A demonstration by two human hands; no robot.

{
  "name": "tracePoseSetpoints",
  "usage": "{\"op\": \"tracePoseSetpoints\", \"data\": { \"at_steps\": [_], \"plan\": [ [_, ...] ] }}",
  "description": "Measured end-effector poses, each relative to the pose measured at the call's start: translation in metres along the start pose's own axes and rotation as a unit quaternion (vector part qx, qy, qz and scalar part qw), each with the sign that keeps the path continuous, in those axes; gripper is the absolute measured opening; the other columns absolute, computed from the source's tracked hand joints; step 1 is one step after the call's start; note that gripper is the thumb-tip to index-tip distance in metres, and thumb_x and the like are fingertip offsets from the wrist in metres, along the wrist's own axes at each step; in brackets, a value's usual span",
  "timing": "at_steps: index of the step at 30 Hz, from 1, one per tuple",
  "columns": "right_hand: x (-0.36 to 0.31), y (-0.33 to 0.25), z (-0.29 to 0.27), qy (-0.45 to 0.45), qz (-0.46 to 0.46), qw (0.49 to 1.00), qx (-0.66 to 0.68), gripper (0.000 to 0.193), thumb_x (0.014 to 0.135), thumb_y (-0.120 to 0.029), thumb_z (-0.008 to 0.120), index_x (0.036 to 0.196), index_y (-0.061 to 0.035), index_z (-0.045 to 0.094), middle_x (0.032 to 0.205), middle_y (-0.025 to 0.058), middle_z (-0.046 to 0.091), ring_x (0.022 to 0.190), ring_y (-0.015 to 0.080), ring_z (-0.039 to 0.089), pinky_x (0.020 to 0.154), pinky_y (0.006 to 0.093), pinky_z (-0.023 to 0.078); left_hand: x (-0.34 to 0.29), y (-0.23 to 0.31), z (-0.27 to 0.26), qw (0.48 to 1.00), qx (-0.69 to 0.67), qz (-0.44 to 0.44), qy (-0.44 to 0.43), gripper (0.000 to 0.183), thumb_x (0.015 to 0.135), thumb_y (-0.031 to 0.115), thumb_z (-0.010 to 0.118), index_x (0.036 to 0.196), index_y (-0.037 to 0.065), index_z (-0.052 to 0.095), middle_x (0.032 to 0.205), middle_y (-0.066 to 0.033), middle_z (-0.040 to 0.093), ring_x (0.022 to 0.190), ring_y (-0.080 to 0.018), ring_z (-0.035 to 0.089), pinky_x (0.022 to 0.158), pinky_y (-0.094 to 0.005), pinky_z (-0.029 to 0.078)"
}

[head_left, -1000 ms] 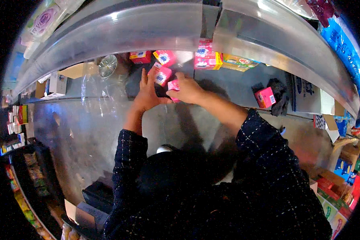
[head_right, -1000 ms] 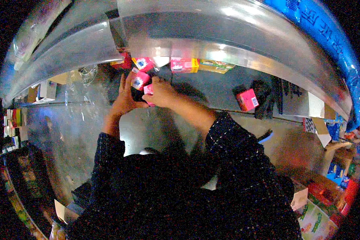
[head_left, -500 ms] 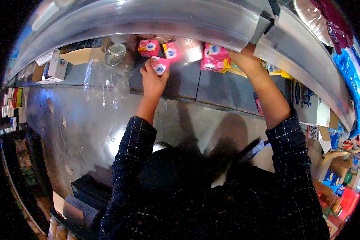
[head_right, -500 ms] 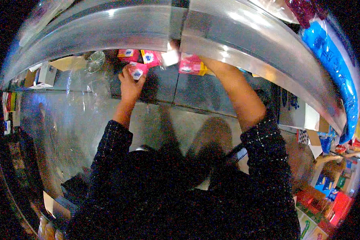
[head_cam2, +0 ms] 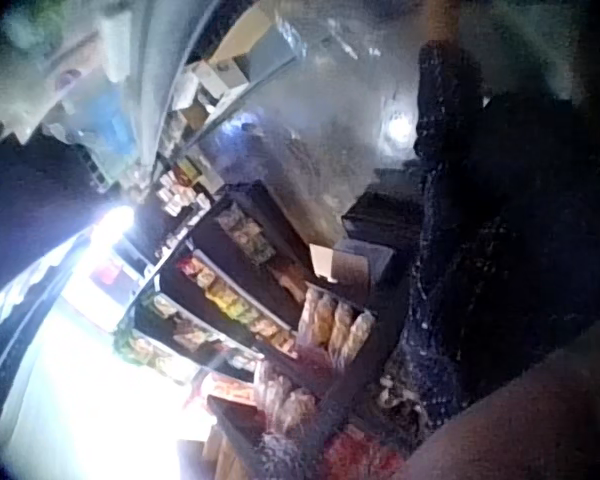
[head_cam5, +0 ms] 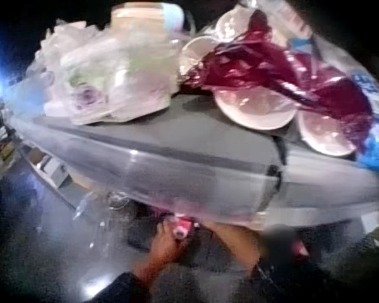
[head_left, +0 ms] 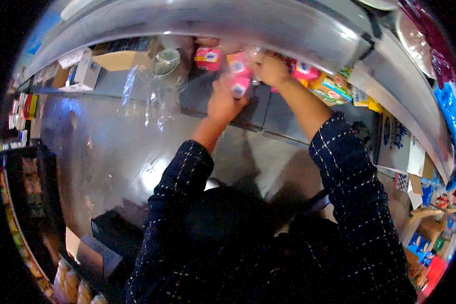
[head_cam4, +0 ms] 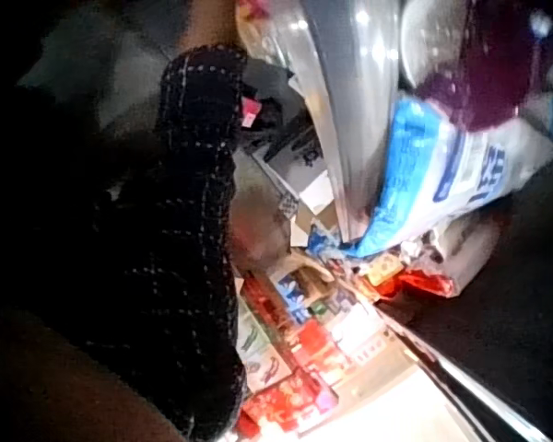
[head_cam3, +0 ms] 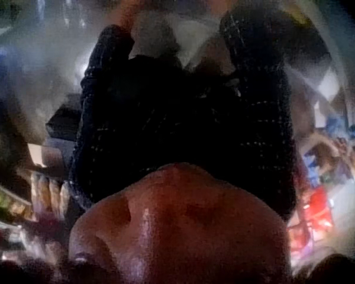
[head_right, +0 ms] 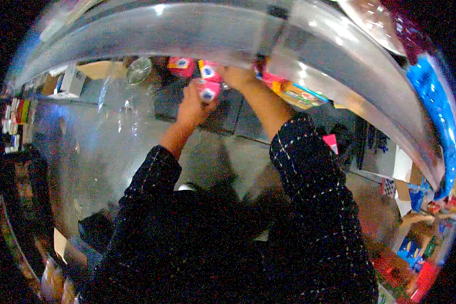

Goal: The person organizes various packaged products on a low shelf and in a cardboard box by hand.

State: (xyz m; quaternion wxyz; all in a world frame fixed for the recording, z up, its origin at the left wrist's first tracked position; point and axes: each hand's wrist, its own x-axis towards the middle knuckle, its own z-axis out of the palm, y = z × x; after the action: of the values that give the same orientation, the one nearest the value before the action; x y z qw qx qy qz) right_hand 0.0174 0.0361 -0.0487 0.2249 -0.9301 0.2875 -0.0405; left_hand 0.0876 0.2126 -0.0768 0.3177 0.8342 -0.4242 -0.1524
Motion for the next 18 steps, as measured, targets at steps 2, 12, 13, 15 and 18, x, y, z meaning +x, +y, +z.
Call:
{"op": "tracePoseSetpoints", "data": {
  "at_steps": [2,12,13,15,18],
  "plan": [
    [0.007,0.003,0.009,0.086,-0.024,0.996,0.004,0.056,0.08,-0.046,0.056,0.118,-0.0052,0.055,0.114,0.028,0.055,0.108,0.0423,0.051,0.098,0.0451,0.037,0.0,-0.007,0.004,0.994,-0.003,0.092,0.057,0.08,0.07,0.023,0.076,0.13,0.007,0.026,0.119,-0.0265,0.041,0.102,-0.0473,0.051,0.083,-0.0497,0.048],
    [-0.03,-0.01,-0.089,0.092,-0.25,0.957,-0.114,0.049,0.086,-0.027,0.05,0.128,-0.0014,0.045,0.122,0.021,0.052,0.114,0.0362,0.047,0.101,0.0383,0.031,0.022,-0.028,0.006,0.987,-0.021,-0.033,0.159,0.072,0.065,0.015,0.076,0.124,0.002,0.037,0.109,-0.0226,0.047,0.097,-0.0395,0.053,0.082,-0.0439,0.047],
    [-0.024,-0.004,-0.104,0.08,-0.233,0.962,-0.116,0.049,0.086,-0.027,0.05,0.128,-0.0013,0.045,0.122,0.0211,0.052,0.115,0.0363,0.046,0.101,0.0384,0.031,0.027,-0.032,0.01,0.988,-0.035,-0.024,0.147,0.072,0.066,0.017,0.076,0.124,0.002,0.036,0.11,-0.0244,0.046,0.097,-0.0416,0.053,0.082,-0.0452,0.047],
    [-0.006,0.005,-0.121,0.063,-0.166,0.98,-0.094,0.049,0.086,-0.026,0.051,0.128,-0.0013,0.045,0.123,0.0213,0.051,0.115,0.0364,0.046,0.101,0.0386,0.032,0.031,-0.039,0.015,0.991,-0.053,-0.007,0.123,0.073,0.068,0.02,0.076,0.124,0.001,0.034,0.112,-0.0278,0.044,0.098,-0.0457,0.052,0.082,-0.0478,0.048],
    [0.021,0.017,-0.133,0.053,-0.115,0.989,-0.08,0.049,0.085,-0.025,0.051,0.128,-0.0012,0.044,0.123,0.0216,0.05,0.115,0.0367,0.046,0.101,0.039,0.032,0.025,-0.036,0.01,0.992,-0.037,0.002,0.125,0.073,0.067,0.017,0.075,0.125,0.001,0.035,0.116,-0.0258,0.041,0.1,-0.0447,0.051,0.084,-0.0471,0.046]
  ]
}}
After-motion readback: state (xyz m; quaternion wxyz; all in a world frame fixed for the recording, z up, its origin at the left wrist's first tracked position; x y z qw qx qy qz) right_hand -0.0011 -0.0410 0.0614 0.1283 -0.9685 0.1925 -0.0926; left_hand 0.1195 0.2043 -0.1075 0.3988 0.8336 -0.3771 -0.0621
